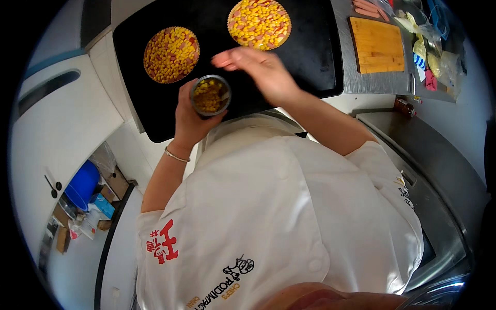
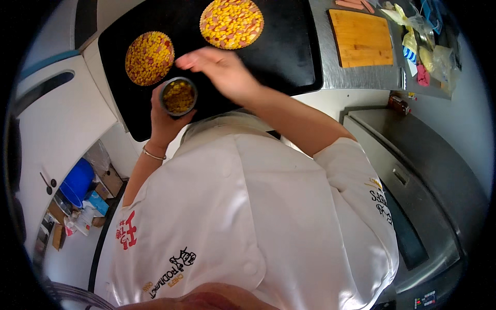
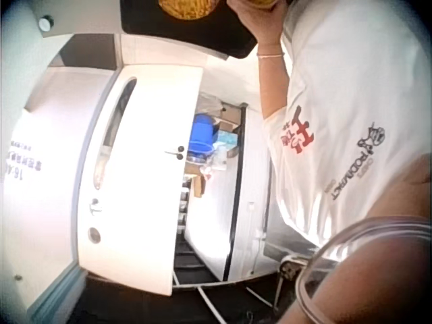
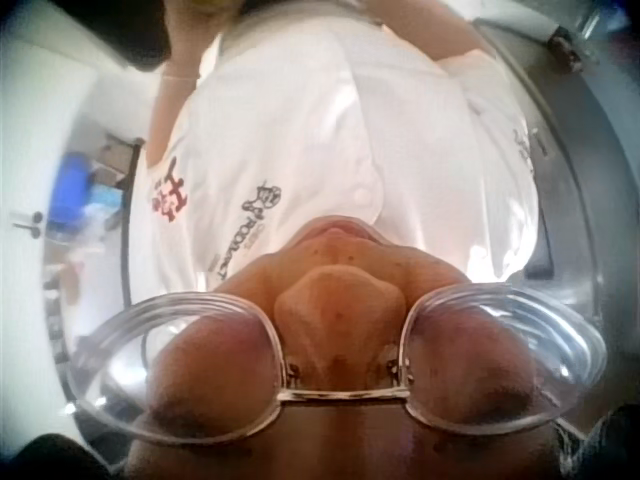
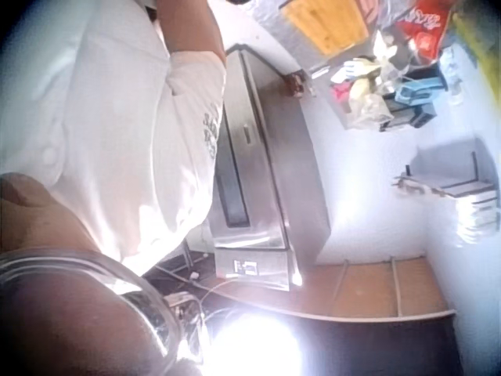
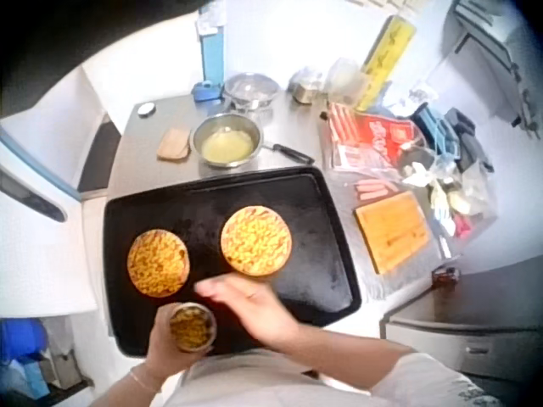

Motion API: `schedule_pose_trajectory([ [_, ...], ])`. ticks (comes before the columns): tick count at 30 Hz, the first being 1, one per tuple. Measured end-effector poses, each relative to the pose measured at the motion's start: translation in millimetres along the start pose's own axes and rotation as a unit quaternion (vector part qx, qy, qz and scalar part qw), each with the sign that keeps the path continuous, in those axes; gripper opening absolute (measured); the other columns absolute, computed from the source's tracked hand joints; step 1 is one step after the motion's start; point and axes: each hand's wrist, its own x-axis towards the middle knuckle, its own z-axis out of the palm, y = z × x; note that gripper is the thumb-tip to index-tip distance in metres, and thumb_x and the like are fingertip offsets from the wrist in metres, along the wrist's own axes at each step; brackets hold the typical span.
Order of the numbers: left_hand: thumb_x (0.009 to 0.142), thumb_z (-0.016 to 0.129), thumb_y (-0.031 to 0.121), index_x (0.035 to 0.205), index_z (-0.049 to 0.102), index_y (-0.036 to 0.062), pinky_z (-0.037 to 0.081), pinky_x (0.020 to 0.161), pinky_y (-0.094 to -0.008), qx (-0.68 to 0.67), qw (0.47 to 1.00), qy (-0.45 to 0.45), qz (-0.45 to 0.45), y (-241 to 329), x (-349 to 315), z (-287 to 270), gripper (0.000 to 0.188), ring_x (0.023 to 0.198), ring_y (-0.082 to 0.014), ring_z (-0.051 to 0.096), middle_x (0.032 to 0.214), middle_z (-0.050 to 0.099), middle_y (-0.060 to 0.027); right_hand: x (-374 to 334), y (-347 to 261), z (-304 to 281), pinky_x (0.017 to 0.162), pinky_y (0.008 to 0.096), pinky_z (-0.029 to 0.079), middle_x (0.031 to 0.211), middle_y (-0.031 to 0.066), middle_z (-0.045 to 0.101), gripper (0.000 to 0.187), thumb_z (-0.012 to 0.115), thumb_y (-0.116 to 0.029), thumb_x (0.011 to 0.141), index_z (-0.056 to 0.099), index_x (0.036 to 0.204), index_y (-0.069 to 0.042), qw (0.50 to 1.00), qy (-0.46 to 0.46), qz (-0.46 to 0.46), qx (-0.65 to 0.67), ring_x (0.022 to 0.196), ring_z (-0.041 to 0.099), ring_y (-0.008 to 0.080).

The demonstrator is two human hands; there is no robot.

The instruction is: The person arranges sliced sausages on two pizza bases, then adds canned corn and a yellow sauce from a piping bag. The pizzas remain on a black tray throughout the process.

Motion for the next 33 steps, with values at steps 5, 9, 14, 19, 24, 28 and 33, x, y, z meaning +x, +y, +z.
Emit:
schedule_pose_trajectory([
  [5,0.067,0.096,0.028,0.142,0.043,0.0040,0.054,0.095,-0.0426,0.136,0.989,0.024,0.051,71,41,6,0.095,0.113,-0.0349,0.063,0.126,0.060,-0.0170,8,-35,5,0.103,0.0324,0.049,0.115,0.0101,0.071,0.045,0.039,-0.029,0.112,0.069,0.116,0.004,0.992,0.003,0.013,0.129,0.112,0.065,0.0171],
  [9,0.068,0.096,0.027,0.145,0.040,0.0044,0.054,0.097,-0.0426,0.222,0.963,0.033,0.148,146,55,-11,0.098,0.118,-0.0340,0.064,0.131,0.060,-0.0185,-14,-76,-12,0.103,0.0322,0.047,0.106,0.0088,0.072,0.045,0.038,-0.029,0.111,0.071,0.108,0.001,0.985,-0.016,-0.069,0.156,0.105,0.067,0.0182],
  [14,0.067,0.095,0.029,0.140,0.048,0.0034,0.053,0.095,-0.0429,0.249,0.967,-0.011,0.048,107,58,19,0.090,0.114,-0.0361,0.063,0.124,0.062,-0.0183,5,-11,-28,0.107,0.0346,0.045,0.110,0.0106,0.073,0.046,0.036,-0.028,0.112,0.072,0.110,0.001,0.956,0.041,0.103,0.272,0.107,0.066,0.0191],
  [19,0.065,0.095,0.033,0.138,0.048,0.0052,0.053,0.091,-0.0441,0.229,0.961,0.065,0.144,160,49,14,0.092,0.106,-0.0374,0.064,0.117,0.062,-0.0173,-17,-59,-31,0.108,0.0341,0.044,0.110,0.0101,0.073,0.044,0.038,-0.027,0.111,0.072,0.109,0.000,0.962,-0.021,-0.026,0.270,0.109,0.065,0.0186],
  [24,0.066,0.095,0.032,0.139,0.048,0.0053,0.053,0.095,-0.0443,0.262,0.965,-0.015,0.000,125,37,31,0.091,0.114,-0.0374,0.063,0.124,0.062,-0.0175,-16,-18,-32,0.109,0.0353,0.043,0.113,0.0107,0.073,0.043,0.040,-0.027,0.111,0.072,0.110,0.001,0.957,0.022,0.075,0.279,0.113,0.064,0.0199],
  [28,0.066,0.095,0.031,0.140,0.048,0.0059,0.053,0.095,-0.0453,0.268,0.962,0.023,0.039,147,37,22,0.092,0.114,-0.0382,0.063,0.127,0.061,-0.0175,-26,-43,-33,0.111,0.0361,0.042,0.117,0.0115,0.071,0.042,0.039,-0.027,0.112,0.070,0.113,0.001,0.963,-0.011,0.021,0.269,0.114,0.064,0.0215],
  [33,0.066,0.095,0.032,0.141,0.047,0.0058,0.053,0.095,-0.0445,0.282,0.959,-0.023,-0.032,133,34,28,0.092,0.114,-0.0368,0.064,0.127,0.061,-0.0172,-17,-18,-34,0.107,0.0365,0.045,0.112,0.0113,0.071,0.039,0.044,-0.027,0.110,0.070,0.110,0.001,0.942,0.045,0.098,0.318,0.112,0.065,0.0224],
])
